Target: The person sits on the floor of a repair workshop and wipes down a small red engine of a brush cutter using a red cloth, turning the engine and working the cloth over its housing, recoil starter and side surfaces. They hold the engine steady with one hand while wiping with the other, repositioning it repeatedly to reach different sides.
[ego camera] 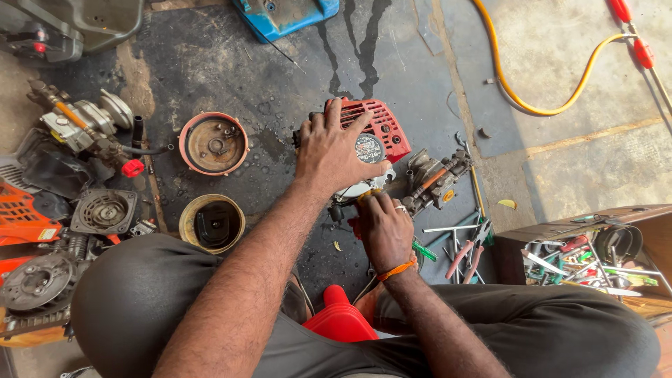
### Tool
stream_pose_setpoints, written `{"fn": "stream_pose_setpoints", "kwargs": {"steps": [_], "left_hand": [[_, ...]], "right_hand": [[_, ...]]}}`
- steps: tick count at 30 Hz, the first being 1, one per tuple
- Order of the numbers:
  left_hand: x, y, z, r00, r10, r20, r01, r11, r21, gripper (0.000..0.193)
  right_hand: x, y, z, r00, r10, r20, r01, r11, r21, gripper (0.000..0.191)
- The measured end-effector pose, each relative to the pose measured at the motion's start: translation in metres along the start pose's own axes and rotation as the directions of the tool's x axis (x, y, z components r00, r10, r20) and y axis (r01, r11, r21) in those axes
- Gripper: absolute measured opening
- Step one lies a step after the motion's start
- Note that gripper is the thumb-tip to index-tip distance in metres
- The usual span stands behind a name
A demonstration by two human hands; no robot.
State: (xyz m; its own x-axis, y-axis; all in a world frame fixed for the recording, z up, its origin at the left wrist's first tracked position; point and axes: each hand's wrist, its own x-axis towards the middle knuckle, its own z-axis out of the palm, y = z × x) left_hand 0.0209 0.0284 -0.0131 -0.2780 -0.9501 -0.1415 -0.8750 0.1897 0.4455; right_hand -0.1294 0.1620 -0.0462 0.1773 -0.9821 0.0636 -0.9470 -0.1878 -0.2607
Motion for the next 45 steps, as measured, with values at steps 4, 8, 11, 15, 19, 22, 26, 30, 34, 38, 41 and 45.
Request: {"fn": "stream_pose_setpoints", "kwargs": {"steps": [4,8,11,15,19,22,26,30,34,38,41,45], "left_hand": [[0.002,0.003,-0.003,1.0,0.003,0.013,-0.003,1.0,-0.005,0.106],[-0.002,0.002,-0.002,0.999,-0.01,-0.039,0.011,1.0,0.023,0.106],[-0.001,0.004,-0.002,0.999,-0.007,-0.042,0.008,1.0,0.018,0.106],[0.003,0.006,-0.003,0.999,0.006,-0.039,-0.005,1.0,0.018,0.104],[0.002,0.003,-0.001,0.999,0.021,-0.049,-0.021,1.0,0.003,0.102],[0.001,0.001,0.001,1.0,0.001,0.011,-0.002,0.999,0.035,0.107],[0.005,0.001,-0.001,1.0,0.022,-0.012,-0.022,0.999,0.038,0.106],[0.007,0.0,-0.003,0.998,0.055,0.031,-0.055,0.998,0.02,0.111],[0.004,-0.005,-0.001,0.998,0.054,0.011,-0.054,0.998,0.007,0.128],[0.002,-0.004,0.001,0.998,0.052,-0.041,-0.05,0.998,0.048,0.133],[-0.004,-0.001,0.004,0.988,0.072,-0.136,-0.065,0.996,0.06,0.13],[-0.007,0.002,0.003,0.972,0.076,-0.222,-0.059,0.995,0.082,0.12]], "right_hand": [[0.007,0.015,-0.013,1.0,0.005,0.003,-0.005,0.999,-0.054,0.039],[0.008,0.009,-0.01,0.999,0.016,-0.044,-0.02,0.996,-0.091,0.033],[0.003,0.001,-0.004,0.999,0.023,-0.041,-0.023,1.0,0.006,0.047],[0.003,0.009,-0.008,0.998,-0.007,0.056,0.001,0.996,0.092,0.033],[0.006,0.015,-0.014,0.999,-0.005,-0.039,0.004,1.0,-0.023,0.038],[0.007,0.011,-0.012,0.999,-0.002,-0.046,0.002,1.0,-0.003,0.043],[0.008,0.025,-0.011,0.994,0.071,0.082,-0.089,0.967,0.239,0.019],[0.007,0.074,-0.014,0.775,0.131,0.618,-0.59,0.499,0.635,0.025],[0.003,0.101,-0.005,0.675,0.111,0.729,-0.737,0.127,0.664,0.023],[0.002,0.099,-0.003,0.636,0.145,0.758,-0.739,0.398,0.544,0.03],[0.0,0.09,-0.005,0.51,0.217,0.832,-0.809,0.45,0.378,0.032],[-0.007,0.09,-0.006,0.564,0.051,0.824,-0.637,0.662,0.395,0.038]]}}
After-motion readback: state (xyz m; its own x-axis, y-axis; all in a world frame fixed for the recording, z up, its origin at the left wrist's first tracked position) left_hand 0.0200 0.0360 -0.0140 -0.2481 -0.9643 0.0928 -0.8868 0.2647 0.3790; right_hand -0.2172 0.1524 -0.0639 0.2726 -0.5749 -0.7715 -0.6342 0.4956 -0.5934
